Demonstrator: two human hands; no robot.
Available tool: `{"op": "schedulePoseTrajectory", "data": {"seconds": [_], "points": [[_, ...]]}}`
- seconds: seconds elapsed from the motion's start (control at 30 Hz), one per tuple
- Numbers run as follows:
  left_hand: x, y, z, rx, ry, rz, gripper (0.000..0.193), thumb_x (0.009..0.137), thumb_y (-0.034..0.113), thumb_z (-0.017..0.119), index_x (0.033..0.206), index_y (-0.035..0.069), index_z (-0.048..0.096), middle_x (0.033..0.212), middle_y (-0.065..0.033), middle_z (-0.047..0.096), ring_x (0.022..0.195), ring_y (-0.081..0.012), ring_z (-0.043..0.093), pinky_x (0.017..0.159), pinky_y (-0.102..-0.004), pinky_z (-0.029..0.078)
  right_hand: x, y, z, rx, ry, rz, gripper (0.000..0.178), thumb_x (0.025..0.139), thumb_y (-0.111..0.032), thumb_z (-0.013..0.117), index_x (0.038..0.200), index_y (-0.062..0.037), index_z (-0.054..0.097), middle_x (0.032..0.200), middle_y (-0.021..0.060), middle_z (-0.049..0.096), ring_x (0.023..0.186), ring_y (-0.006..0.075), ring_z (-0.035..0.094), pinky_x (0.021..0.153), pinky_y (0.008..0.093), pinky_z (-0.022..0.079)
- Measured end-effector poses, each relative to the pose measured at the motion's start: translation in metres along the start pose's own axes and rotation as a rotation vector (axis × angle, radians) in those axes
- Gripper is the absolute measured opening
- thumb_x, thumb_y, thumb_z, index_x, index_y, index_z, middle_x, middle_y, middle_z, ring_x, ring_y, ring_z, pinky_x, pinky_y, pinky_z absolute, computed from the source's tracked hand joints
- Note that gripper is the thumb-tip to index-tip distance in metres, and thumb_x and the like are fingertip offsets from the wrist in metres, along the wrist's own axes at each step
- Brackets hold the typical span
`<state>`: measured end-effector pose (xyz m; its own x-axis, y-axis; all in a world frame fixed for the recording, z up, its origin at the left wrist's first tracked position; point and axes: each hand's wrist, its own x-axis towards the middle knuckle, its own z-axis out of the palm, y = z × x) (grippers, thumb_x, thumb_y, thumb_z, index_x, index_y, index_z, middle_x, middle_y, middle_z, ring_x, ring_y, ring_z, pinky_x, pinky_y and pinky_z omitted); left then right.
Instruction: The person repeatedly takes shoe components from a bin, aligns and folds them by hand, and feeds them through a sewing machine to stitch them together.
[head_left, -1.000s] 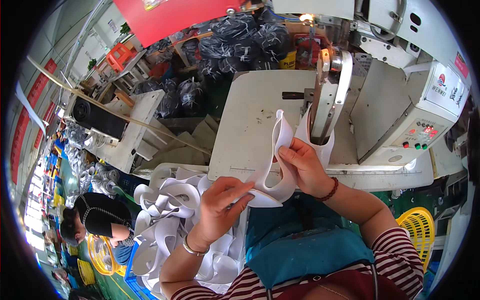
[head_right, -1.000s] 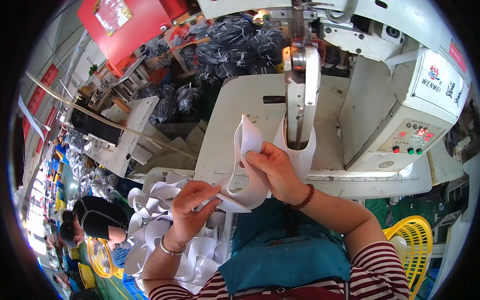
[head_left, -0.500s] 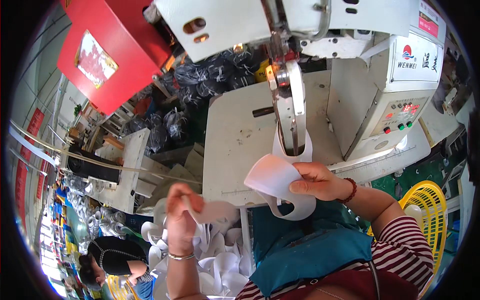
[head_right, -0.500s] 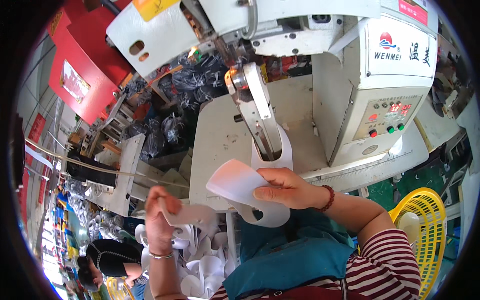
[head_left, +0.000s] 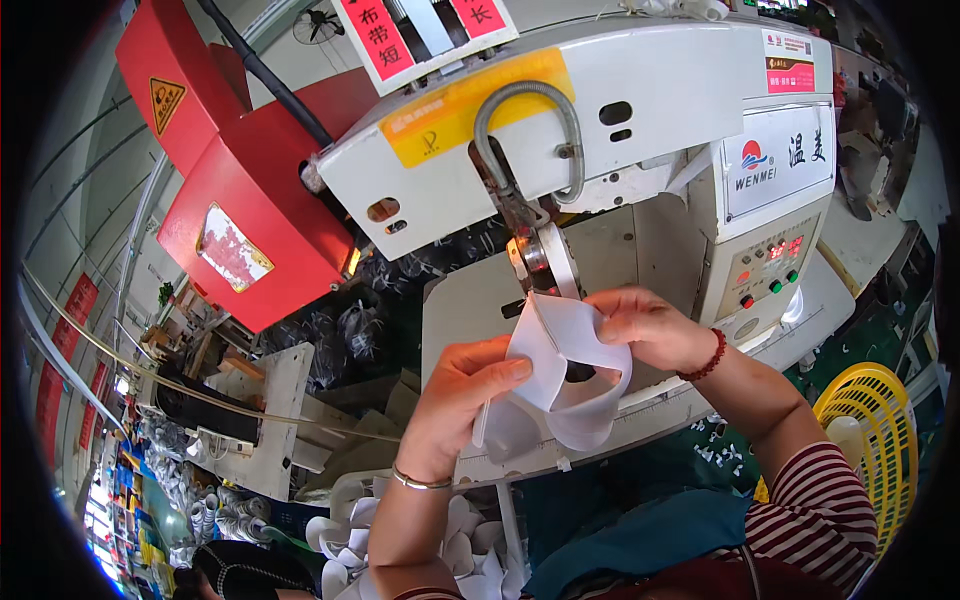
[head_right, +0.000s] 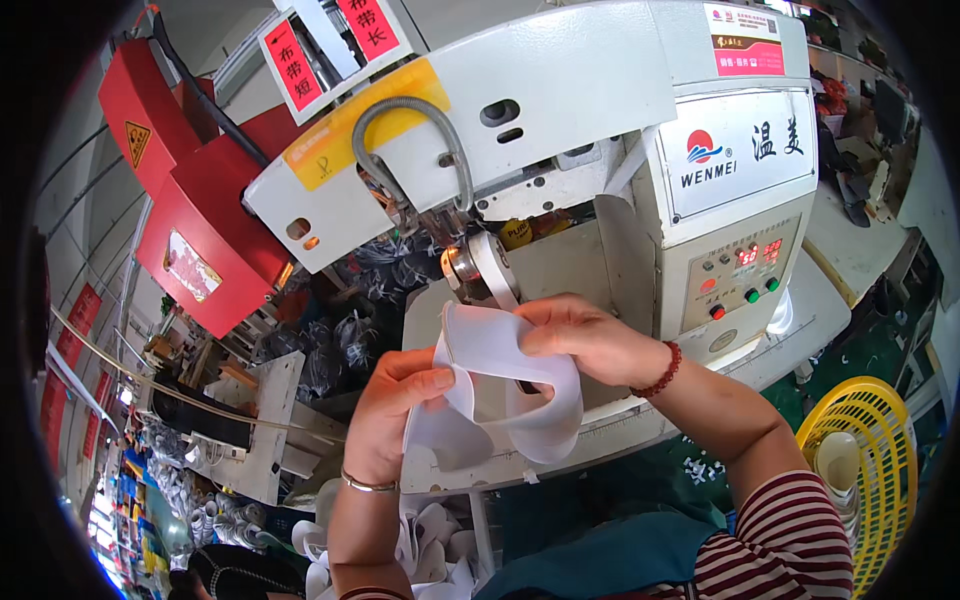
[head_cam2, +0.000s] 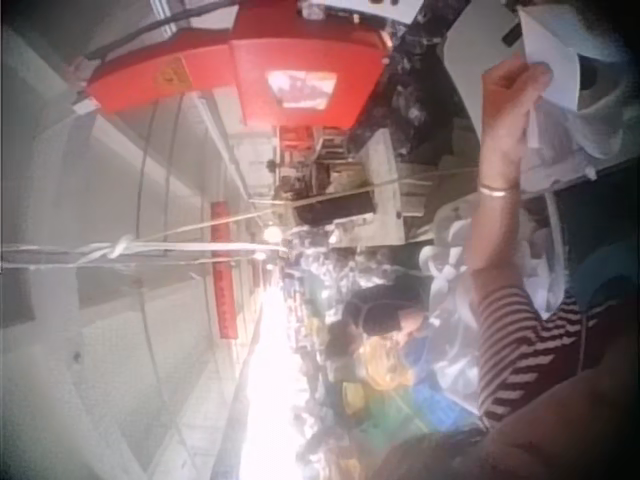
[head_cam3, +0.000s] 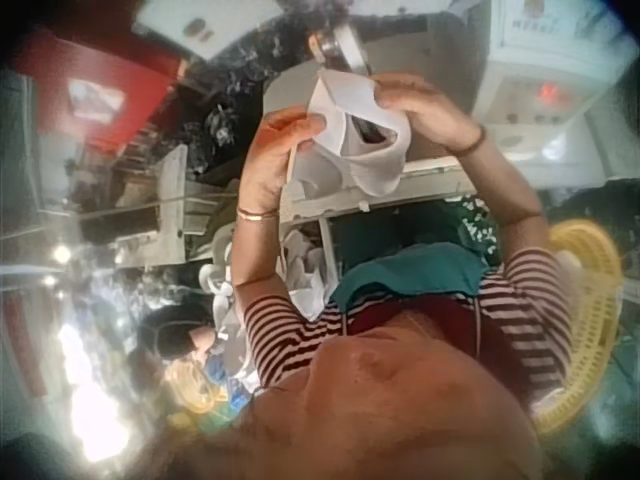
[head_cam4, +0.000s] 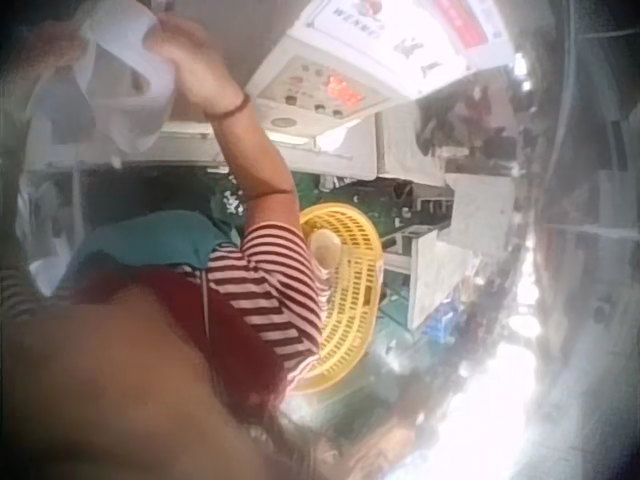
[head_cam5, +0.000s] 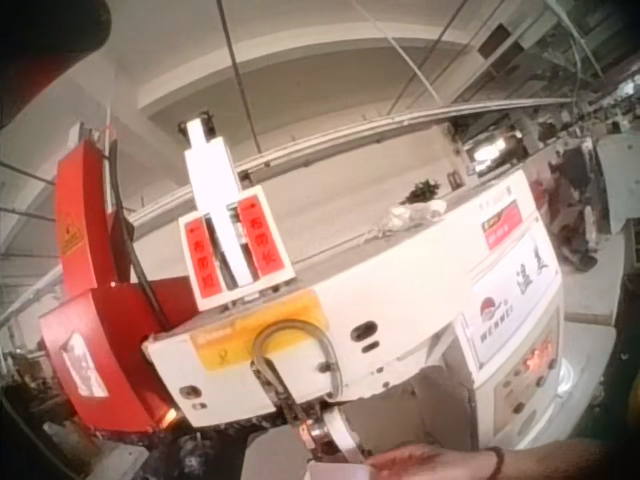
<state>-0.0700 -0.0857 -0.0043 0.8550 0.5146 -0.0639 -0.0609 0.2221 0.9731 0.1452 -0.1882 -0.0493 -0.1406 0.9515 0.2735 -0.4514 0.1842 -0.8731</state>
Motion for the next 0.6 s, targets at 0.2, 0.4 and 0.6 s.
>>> {"op": "schedulePoseTrajectory", "data": {"seconds": [0.2,0.4,0.6], "points": [[0.024,0.022,-0.027,0.158,-0.133,0.140,0.023,0.073,0.008,0.066,0.088,-0.009,0.062,0.081,-0.0159,0.066,0.069,-0.0216,0.066,0.064,-0.0293,0.054,0.018,-0.022,-0.011,-0.315,0.088,-0.193,0.021,0.083,-0.014,0.061,0.099,0.0003,0.062,0.084,0.0001,0.062,0.077,0.0049,0.055,0.072,0.0215,0.045],[0.047,0.040,-0.012,0.131,-0.068,0.182,0.015,0.079,0.014,0.066,0.075,0.002,0.060,0.065,0.0015,0.056,0.057,-0.0021,0.049,0.051,-0.0176,0.039,0.034,-0.022,-0.005,-0.112,0.199,-0.371,0.012,0.081,-0.012,0.060,0.081,-0.0007,0.061,0.073,0.0007,0.060,0.065,0.0051,0.053,0.062,0.0198,0.042],[0.062,0.044,-0.018,0.197,-0.047,0.196,0.016,0.080,0.014,0.067,0.072,0.003,0.060,0.068,0.0012,0.057,0.058,-0.0030,0.049,0.051,-0.0181,0.038,0.047,-0.017,-0.018,-0.017,0.282,-0.415,0.012,0.084,-0.011,0.058,0.084,-0.0005,0.064,0.077,0.0012,0.062,0.070,0.0063,0.056,0.068,0.0216,0.044]]}}
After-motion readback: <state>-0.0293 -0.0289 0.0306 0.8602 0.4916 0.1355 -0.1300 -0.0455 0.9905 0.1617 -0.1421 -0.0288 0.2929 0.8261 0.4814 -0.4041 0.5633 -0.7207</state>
